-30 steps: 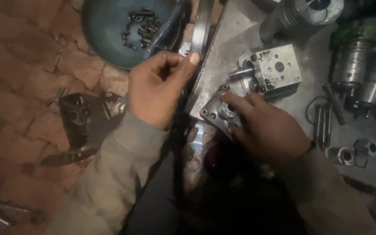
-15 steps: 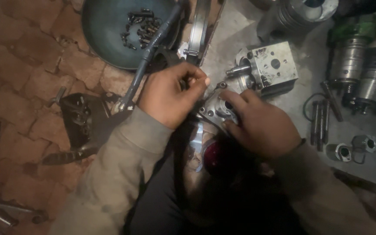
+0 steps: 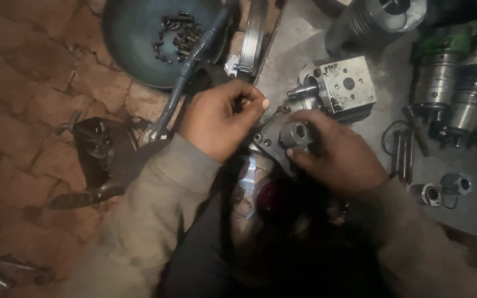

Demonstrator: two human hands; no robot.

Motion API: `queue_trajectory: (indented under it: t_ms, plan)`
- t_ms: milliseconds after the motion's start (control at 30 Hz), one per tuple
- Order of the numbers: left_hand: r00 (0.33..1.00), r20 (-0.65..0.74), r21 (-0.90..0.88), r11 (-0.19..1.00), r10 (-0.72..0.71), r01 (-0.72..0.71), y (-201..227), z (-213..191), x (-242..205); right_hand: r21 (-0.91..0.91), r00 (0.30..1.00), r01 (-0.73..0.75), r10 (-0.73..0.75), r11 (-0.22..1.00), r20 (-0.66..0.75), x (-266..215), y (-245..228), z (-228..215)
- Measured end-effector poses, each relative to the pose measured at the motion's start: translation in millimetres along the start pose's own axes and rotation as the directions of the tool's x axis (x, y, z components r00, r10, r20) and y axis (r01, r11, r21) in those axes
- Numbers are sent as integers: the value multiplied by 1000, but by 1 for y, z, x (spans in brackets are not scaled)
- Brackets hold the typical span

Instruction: The person assembles small engine components by hand, inserting a ring into a metal housing and using a tool to press it into place. They then attach the housing to a larger engine block and tighten it with a wrench.

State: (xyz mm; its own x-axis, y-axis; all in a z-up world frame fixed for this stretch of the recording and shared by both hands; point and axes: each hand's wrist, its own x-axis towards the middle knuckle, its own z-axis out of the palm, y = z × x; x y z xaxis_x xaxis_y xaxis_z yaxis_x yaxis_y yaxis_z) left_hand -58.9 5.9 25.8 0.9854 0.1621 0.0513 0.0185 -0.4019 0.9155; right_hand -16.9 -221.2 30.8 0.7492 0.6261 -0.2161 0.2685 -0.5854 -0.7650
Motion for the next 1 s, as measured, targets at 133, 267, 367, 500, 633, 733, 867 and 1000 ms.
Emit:
queue_trajectory:
  t_ms: [133,267,367,500,633,733,867,1000]
  plan:
    - [1000,3,16,1000,-12,12,0,-1,1,245,994,-99,85,964,67,4,10,-9]
    - [999,22,18,999,27,-27,0,0,-1,474,933,-353,342,807,113,2,16,-22]
    - [997,52,-21,998,64,-63,-1,0,0,692,962,-253,248,676,110,-4,20,-26]
    - [997,65,-50,998,44,-41,-1,1,-1,790,966,-258,177,557,190,-5,26,-22]
    - [995,75,-85,995,63,-56,0,2,1,834,962,-268,178,483,206,-11,26,-24]
    - [995,88,-64,997,43,-37,-1,2,1,845,965,-256,179,470,192,-16,24,-27]
    - [991,128,-61,998,42,-34,2,1,2,867,975,-221,110,446,191,-16,23,-28]
    - [990,135,-63,997,45,-36,10,1,0,879,976,-218,112,425,188,-16,23,-28]
